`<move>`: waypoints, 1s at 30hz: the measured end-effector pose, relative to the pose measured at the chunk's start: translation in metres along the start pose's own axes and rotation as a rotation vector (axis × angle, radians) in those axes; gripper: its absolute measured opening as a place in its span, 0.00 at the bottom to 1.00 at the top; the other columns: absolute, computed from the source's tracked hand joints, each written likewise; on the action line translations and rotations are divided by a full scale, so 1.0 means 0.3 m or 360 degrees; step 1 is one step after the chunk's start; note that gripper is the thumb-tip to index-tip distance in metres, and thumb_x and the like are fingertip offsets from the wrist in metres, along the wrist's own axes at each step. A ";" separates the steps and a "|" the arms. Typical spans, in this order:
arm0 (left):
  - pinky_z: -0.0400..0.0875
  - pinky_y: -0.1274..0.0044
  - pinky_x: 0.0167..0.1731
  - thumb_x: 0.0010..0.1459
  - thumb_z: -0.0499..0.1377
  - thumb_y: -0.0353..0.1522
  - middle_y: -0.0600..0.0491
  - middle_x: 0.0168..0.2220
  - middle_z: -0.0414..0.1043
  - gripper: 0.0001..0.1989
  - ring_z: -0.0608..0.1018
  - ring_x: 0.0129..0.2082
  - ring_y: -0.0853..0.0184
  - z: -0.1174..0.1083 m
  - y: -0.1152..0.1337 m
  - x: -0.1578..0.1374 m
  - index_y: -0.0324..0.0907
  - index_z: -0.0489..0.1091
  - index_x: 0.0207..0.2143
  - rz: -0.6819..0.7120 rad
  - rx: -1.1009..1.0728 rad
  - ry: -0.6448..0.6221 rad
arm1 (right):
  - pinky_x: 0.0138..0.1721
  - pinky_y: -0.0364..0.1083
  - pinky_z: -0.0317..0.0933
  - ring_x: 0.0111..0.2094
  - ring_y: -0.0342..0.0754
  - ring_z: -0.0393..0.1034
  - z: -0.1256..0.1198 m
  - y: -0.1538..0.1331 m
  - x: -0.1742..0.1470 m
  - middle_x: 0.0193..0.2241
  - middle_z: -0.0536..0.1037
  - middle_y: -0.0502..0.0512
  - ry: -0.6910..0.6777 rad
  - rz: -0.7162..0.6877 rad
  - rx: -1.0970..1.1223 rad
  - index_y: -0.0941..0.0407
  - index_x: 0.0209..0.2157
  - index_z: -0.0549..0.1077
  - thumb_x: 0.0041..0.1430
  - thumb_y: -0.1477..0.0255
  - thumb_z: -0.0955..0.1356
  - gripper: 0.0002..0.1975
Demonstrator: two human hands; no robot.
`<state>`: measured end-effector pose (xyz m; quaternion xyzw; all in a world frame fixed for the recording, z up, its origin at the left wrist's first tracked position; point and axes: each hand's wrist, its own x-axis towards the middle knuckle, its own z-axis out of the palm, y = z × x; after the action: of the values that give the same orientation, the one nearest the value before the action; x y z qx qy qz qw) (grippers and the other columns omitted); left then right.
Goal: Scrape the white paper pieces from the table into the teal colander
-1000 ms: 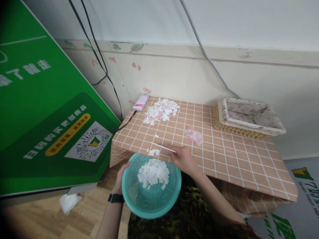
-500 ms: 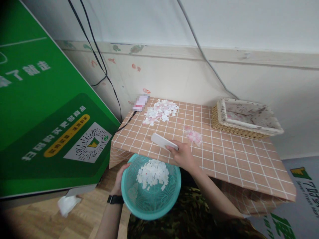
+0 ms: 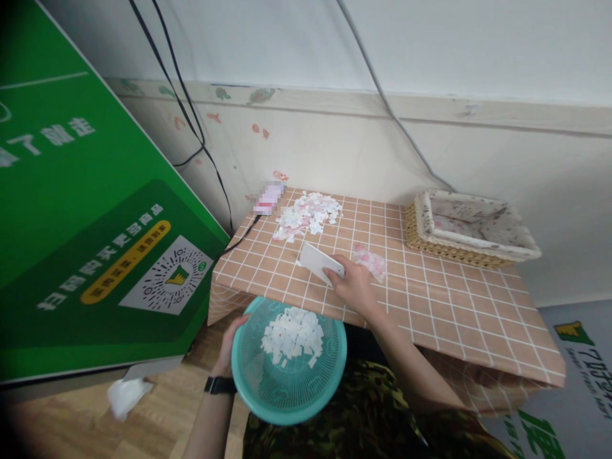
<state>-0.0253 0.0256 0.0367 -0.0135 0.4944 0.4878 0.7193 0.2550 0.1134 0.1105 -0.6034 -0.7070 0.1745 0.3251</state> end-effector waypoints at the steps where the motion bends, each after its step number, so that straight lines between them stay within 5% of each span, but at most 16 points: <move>1: 0.72 0.74 0.25 0.48 0.61 0.31 0.47 0.22 0.79 0.08 0.78 0.22 0.63 -0.001 0.000 0.001 0.34 0.76 0.25 -0.0011 0.0006 -0.0013 | 0.31 0.47 0.64 0.31 0.51 0.73 0.000 0.002 0.001 0.34 0.80 0.56 -0.0016 0.0000 -0.0017 0.56 0.42 0.74 0.56 0.67 0.65 0.14; 16: 0.73 0.74 0.26 0.49 0.61 0.32 0.47 0.23 0.79 0.09 0.78 0.21 0.64 -0.009 -0.004 0.005 0.33 0.76 0.25 -0.0023 0.0034 -0.0037 | 0.31 0.44 0.64 0.30 0.48 0.74 -0.026 -0.035 -0.010 0.33 0.81 0.51 -0.0312 -0.0204 0.0104 0.53 0.38 0.77 0.57 0.70 0.65 0.10; 30: 0.73 0.74 0.25 0.49 0.61 0.31 0.48 0.21 0.78 0.08 0.77 0.20 0.64 -0.007 -0.001 0.003 0.35 0.76 0.24 -0.0026 -0.0022 -0.0079 | 0.30 0.43 0.64 0.29 0.47 0.74 -0.032 -0.025 -0.036 0.34 0.81 0.52 -0.0250 -0.0301 0.0032 0.52 0.43 0.76 0.58 0.71 0.63 0.14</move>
<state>-0.0265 0.0250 0.0349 -0.0104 0.4728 0.4855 0.7353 0.2565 0.1000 0.1198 -0.5153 -0.7822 0.1968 0.2897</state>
